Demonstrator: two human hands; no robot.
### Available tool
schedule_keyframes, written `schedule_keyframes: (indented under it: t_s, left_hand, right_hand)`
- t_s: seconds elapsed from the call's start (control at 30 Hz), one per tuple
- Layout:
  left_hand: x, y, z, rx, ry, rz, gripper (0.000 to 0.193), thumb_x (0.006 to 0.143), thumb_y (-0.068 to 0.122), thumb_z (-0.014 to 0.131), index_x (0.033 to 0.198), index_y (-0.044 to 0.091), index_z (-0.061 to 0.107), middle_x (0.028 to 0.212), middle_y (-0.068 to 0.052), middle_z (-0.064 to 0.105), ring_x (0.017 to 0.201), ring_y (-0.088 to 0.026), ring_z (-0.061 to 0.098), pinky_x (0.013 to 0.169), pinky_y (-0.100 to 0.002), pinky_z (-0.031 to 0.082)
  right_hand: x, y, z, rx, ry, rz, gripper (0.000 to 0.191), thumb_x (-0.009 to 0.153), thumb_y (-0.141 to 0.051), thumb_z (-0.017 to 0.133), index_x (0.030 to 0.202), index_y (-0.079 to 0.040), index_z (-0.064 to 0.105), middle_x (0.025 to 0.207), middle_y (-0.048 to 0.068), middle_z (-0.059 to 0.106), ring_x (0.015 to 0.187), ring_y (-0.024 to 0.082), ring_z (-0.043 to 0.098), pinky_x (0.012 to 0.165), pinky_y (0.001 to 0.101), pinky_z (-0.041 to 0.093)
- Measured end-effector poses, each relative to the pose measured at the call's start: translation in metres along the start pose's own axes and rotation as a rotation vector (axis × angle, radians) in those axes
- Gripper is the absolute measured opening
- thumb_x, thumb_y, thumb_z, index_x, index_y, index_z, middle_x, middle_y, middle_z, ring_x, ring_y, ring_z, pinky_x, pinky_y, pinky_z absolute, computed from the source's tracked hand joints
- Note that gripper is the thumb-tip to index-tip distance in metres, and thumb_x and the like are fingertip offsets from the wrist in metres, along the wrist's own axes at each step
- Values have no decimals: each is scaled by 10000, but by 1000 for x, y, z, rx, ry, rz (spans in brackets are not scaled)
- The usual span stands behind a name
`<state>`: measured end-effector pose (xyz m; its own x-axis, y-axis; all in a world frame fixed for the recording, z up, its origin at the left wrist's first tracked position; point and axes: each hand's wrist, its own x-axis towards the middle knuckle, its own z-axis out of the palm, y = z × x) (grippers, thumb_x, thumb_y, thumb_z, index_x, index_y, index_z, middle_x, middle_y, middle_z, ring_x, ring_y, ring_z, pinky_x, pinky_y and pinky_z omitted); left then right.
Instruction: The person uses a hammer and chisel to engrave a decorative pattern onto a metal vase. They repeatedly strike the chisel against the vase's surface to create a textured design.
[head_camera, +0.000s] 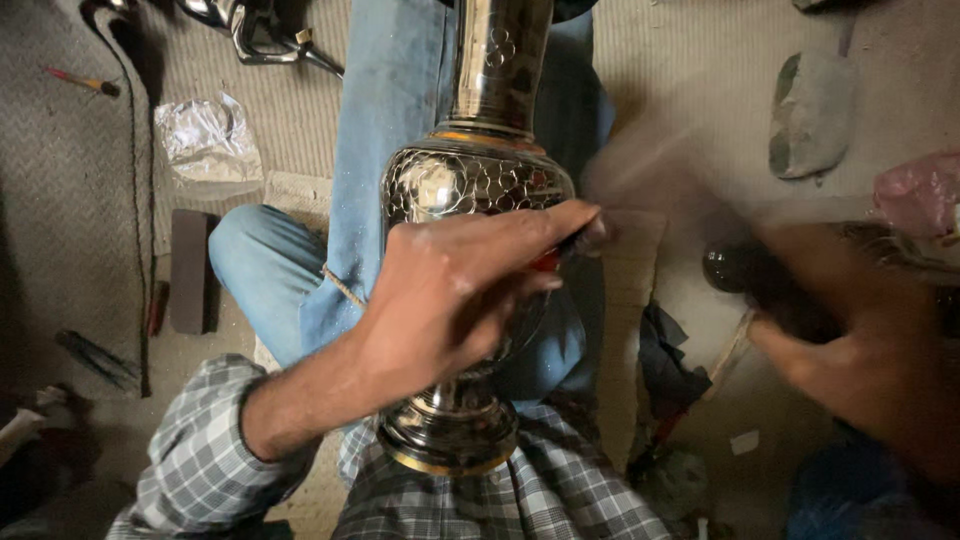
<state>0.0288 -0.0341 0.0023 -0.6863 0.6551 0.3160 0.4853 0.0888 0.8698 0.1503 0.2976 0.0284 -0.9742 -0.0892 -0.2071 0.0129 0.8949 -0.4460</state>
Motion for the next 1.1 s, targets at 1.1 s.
schedule_keyframes:
  t_s: [1.1]
  left_hand:
    - [46,-28,1,-44,-816,110,741,770,-38,716,1425,285,592,809,39,792,557,-61,669,510,-301,517]
  right_hand:
    - [-92,-44,166,486,624,385,455,803,-30,824,1183,21,578,963,102,696,858,164,673,803,317,549]
